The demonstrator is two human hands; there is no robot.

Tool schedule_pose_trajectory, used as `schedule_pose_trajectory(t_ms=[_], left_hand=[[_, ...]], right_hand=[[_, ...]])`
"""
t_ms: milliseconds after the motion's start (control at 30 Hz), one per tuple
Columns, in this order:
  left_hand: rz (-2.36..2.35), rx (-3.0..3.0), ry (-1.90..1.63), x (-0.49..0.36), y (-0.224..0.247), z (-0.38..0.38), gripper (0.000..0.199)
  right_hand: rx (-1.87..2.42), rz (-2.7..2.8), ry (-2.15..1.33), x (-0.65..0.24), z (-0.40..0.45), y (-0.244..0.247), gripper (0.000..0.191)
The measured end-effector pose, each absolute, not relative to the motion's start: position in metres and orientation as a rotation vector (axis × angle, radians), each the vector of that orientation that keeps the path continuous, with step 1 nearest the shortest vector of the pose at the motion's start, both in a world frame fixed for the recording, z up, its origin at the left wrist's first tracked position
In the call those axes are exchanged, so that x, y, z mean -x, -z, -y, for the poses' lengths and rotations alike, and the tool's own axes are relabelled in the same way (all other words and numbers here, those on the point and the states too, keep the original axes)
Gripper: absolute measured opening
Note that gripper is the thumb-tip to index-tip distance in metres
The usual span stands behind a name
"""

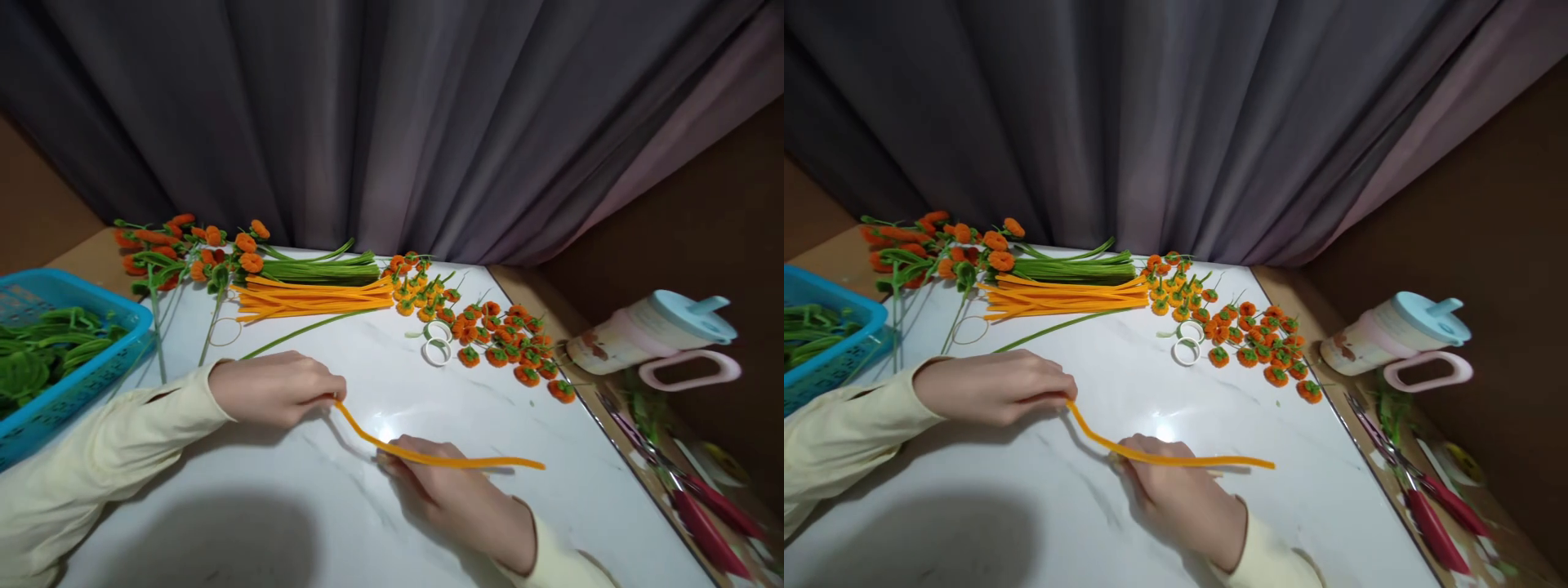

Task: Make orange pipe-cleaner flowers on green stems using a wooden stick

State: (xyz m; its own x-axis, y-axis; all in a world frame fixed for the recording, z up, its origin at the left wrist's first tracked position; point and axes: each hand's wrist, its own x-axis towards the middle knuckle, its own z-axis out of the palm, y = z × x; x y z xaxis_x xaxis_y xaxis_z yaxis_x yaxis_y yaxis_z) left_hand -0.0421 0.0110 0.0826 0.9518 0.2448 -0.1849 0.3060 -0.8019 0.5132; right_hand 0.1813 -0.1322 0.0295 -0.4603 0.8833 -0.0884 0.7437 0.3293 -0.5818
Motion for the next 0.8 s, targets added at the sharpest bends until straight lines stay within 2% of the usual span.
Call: schedule_pose_trajectory(t_ms=[133, 267, 567, 700, 800], left_hand=[[-0.61, -2.756, 0.276, 0.042, -0.069, -0.017, 0.023], [-0.676, -2.817, 0.276, 0.041, -0.062, -0.019, 0.027], [-0.592, -2.801, 0.079, 0.039, -0.064, -0.014, 0.045], [-0.486, -2.881, -0.044, 0.034, -0.066, -0.007, 0.047], [-0.373, -2.954, -0.122, 0.031, -0.066, -0.003, 0.048]], right_hand=[[1.353, 2.627, -0.308, -0.179, 0.144, -0.024, 0.021], [1.197, 2.69, 0.026, -0.181, 0.145, -0.016, 0.025], [1.098, 2.654, 0.136, -0.183, 0.131, -0.003, 0.023], [0.837, 2.628, 0.259, -0.2, 0.119, -0.02, 0.025], [1.048, 2.469, 0.32, -0.232, 0.097, -0.044, 0.025]])
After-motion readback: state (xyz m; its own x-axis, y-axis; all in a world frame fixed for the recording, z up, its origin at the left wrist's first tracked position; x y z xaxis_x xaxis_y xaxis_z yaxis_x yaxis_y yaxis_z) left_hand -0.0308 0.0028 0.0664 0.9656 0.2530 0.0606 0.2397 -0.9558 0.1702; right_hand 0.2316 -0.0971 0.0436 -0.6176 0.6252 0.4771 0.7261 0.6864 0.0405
